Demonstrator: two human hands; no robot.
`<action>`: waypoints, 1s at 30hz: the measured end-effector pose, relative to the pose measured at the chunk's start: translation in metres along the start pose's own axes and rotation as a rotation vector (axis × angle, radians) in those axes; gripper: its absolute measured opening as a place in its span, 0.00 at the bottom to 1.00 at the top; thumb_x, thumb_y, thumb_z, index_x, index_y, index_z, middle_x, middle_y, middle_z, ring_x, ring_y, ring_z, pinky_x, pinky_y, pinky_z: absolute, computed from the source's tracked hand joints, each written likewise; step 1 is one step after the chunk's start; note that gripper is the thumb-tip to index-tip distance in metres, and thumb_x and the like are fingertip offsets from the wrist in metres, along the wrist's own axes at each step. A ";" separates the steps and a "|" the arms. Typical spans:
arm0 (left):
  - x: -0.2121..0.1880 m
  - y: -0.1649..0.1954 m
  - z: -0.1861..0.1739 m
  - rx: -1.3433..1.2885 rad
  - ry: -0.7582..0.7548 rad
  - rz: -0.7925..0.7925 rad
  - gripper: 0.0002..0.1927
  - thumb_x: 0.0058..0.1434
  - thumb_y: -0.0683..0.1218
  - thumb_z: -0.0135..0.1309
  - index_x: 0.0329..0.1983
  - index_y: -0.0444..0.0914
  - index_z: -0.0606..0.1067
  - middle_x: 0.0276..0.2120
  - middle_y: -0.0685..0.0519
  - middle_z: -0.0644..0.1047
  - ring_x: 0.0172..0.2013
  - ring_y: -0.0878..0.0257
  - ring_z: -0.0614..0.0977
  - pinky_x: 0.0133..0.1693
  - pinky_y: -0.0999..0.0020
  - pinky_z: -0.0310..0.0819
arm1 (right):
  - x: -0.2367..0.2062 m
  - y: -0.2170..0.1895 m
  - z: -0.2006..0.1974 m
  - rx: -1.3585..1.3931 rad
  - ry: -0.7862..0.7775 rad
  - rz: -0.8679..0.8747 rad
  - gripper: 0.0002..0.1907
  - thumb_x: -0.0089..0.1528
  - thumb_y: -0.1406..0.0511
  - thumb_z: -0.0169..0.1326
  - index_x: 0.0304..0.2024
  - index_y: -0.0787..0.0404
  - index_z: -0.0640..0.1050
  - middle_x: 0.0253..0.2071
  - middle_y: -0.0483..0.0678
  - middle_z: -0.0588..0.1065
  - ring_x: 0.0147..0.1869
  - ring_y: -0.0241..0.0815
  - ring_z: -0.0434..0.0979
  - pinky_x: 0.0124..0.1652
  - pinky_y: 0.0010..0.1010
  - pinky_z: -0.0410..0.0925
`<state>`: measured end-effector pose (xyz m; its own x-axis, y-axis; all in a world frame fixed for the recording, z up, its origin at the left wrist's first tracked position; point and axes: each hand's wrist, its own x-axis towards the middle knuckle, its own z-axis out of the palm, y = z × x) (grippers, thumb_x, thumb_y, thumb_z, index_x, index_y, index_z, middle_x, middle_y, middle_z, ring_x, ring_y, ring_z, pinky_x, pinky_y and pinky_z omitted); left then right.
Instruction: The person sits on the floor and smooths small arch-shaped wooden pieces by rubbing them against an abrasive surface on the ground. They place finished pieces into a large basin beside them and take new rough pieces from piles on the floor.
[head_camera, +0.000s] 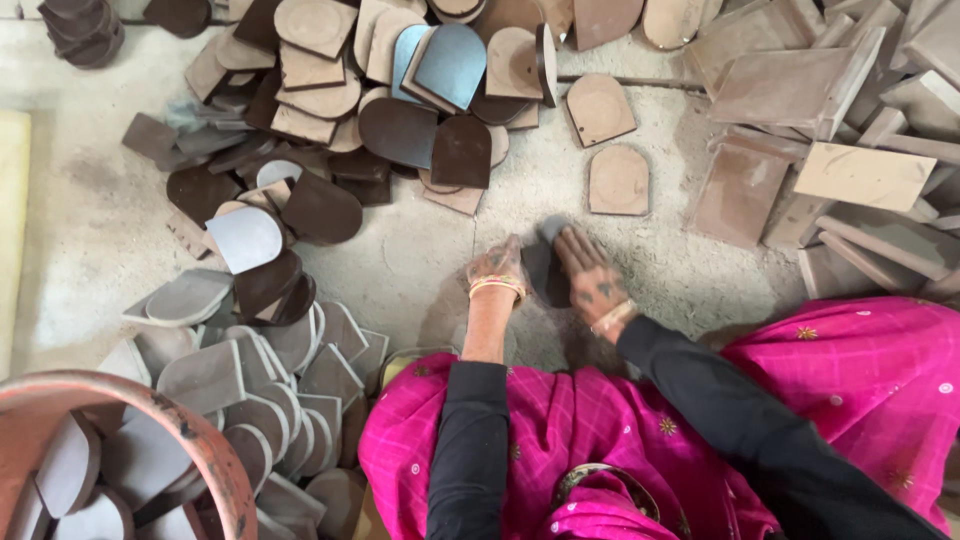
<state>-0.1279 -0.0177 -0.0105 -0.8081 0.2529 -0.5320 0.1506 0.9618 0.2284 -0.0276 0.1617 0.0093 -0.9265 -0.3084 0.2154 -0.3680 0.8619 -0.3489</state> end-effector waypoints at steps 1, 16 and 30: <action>-0.001 0.001 0.006 0.021 0.051 0.004 0.49 0.51 0.56 0.70 0.72 0.48 0.56 0.62 0.40 0.70 0.61 0.43 0.73 0.58 0.47 0.68 | 0.002 0.001 -0.004 0.041 0.001 0.007 0.32 0.58 0.74 0.49 0.66 0.76 0.66 0.70 0.69 0.62 0.75 0.65 0.60 0.70 0.49 0.58; 0.026 -0.016 0.020 -0.415 0.145 -0.188 0.17 0.76 0.57 0.45 0.50 0.41 0.77 0.46 0.43 0.84 0.48 0.44 0.84 0.52 0.49 0.75 | -0.031 0.003 0.020 -0.002 0.081 -0.149 0.38 0.52 0.74 0.46 0.68 0.71 0.66 0.72 0.65 0.61 0.77 0.63 0.58 0.71 0.49 0.55; 0.002 -0.017 -0.022 -0.366 0.467 -0.029 0.17 0.64 0.44 0.53 0.56 0.50 0.71 0.44 0.48 0.81 0.48 0.47 0.82 0.47 0.48 0.74 | -0.002 0.008 0.014 0.042 -0.103 -0.324 0.38 0.53 0.77 0.48 0.69 0.62 0.68 0.74 0.54 0.63 0.79 0.52 0.59 0.72 0.46 0.56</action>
<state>-0.1449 -0.0359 0.0023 -0.9864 0.0743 -0.1466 -0.0148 0.8483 0.5294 -0.0293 0.1633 -0.0071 -0.7633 -0.6043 0.2285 -0.6453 0.6960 -0.3149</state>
